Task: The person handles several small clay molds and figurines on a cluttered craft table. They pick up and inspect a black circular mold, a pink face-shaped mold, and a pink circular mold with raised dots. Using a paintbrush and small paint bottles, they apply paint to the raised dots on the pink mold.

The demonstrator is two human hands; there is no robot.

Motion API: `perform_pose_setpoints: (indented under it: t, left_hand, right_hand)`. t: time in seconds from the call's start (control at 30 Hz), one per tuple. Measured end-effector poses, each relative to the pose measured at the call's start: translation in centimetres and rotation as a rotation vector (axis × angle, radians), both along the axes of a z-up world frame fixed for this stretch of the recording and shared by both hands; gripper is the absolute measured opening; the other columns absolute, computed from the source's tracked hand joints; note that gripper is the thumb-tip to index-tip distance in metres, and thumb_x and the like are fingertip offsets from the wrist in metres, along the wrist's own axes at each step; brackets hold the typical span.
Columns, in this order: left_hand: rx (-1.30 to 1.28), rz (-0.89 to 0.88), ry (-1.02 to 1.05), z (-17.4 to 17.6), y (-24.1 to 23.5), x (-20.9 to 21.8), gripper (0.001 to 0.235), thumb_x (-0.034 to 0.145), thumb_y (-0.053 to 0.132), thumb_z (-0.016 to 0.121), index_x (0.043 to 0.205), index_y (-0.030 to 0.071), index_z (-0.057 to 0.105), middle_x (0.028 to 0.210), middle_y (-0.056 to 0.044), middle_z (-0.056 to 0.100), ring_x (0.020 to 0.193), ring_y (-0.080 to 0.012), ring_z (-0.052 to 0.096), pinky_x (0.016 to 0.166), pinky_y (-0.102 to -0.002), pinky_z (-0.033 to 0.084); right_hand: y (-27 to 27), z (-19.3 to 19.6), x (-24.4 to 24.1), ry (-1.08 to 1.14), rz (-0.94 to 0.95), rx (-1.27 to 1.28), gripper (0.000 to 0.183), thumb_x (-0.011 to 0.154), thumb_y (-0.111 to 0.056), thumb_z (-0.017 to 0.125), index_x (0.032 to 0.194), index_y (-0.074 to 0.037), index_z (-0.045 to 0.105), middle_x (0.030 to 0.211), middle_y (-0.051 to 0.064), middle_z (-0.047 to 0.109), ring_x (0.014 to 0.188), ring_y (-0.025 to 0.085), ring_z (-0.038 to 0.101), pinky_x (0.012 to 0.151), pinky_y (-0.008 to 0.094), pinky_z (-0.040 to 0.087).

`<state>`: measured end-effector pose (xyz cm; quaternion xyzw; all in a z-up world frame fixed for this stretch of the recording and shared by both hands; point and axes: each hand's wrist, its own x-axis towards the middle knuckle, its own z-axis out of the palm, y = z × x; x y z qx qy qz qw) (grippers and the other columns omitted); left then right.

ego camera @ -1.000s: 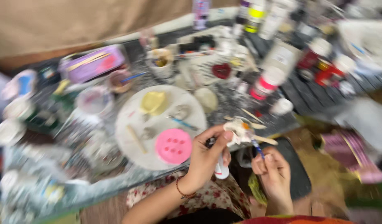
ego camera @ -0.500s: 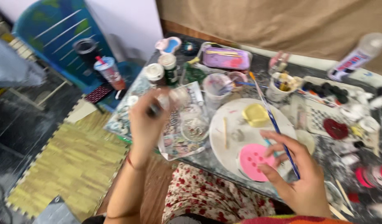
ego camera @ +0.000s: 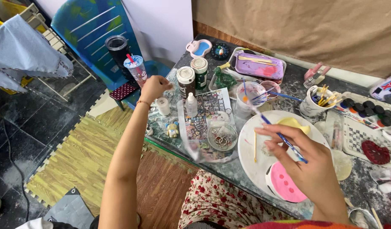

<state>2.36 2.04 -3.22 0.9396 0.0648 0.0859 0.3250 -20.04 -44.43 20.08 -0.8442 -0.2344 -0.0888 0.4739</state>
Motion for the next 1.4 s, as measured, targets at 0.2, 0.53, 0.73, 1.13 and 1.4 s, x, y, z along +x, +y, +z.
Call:
perform_pose_setpoints:
  t: [0.2, 0.53, 0.73, 1.13, 1.4]
  left_hand:
    - [0.013, 0.023, -0.336, 2.5, -0.8, -1.0, 0.047, 0.087, 0.032, 0.087, 0.117, 0.0, 0.072, 0.089, -0.013, 0.075, 0.081, -0.023, 0.07, 0.076, -0.037, 0.056]
    - [-1.208, -1.002, -0.132, 15.3, -18.5, -14.9, 0.061, 0.107, 0.046, 0.048, 0.15, 0.003, 0.048, 0.115, -0.005, 0.056, 0.102, -0.0145, 0.056, 0.091, -0.033, 0.053]
    - [-1.273, -1.059, -0.013, 17.6, -26.7, -19.1, 0.045, 0.114, 0.02, 0.049, 0.156, 0.003, 0.046, 0.127, -0.007, 0.057, 0.124, -0.0148, 0.053, 0.114, -0.031, 0.043]
    - [-1.324, -0.985, 0.029, 16.1, -35.5, -21.3, 0.041, 0.114, 0.008, 0.056, 0.154, -0.001, 0.051, 0.14, -0.01, 0.065, 0.151, -0.0174, 0.043, 0.129, -0.036, 0.04]
    - [-1.428, -1.346, 0.17, 16.2, -36.6, -20.9, 0.057, 0.107, 0.017, 0.066, 0.158, 0.016, 0.042, 0.136, -0.006, 0.066, 0.154, -0.0202, 0.044, 0.129, -0.042, 0.037]
  right_hand:
    - [-0.3, -1.4, 0.2, -0.289, -0.053, -0.046, 0.014, 0.101, -0.013, 0.066, 0.111, -0.005, 0.071, 0.096, 0.008, 0.07, 0.086, 0.015, 0.067, 0.078, 0.028, 0.052]
    - [2.6, -7.3, -0.5, 0.093, 0.129, 0.516, 0.014, 0.115, -0.019, 0.045, 0.11, -0.006, 0.049, 0.101, 0.006, 0.059, 0.083, 0.012, 0.054, 0.075, 0.026, 0.048]
    - [0.6, -7.8, -1.9, 0.161, -0.118, 0.302, 0.055, 0.09, -0.005, 0.076, 0.137, -0.005, 0.047, 0.091, 0.004, 0.057, 0.065, 0.006, 0.04, 0.06, 0.018, 0.034]
    - [-4.1, -8.0, -6.6, -0.064, -0.515, 0.029, 0.058, 0.093, -0.005, 0.076, 0.144, -0.003, 0.05, 0.13, 0.015, 0.072, 0.115, 0.02, 0.073, 0.095, 0.031, 0.057]
    - [-10.7, -12.6, -9.1, 0.038, -0.088, 0.239, 0.047, 0.108, -0.014, 0.049, 0.152, 0.002, 0.042, 0.143, 0.019, 0.059, 0.128, 0.027, 0.062, 0.106, 0.038, 0.051]
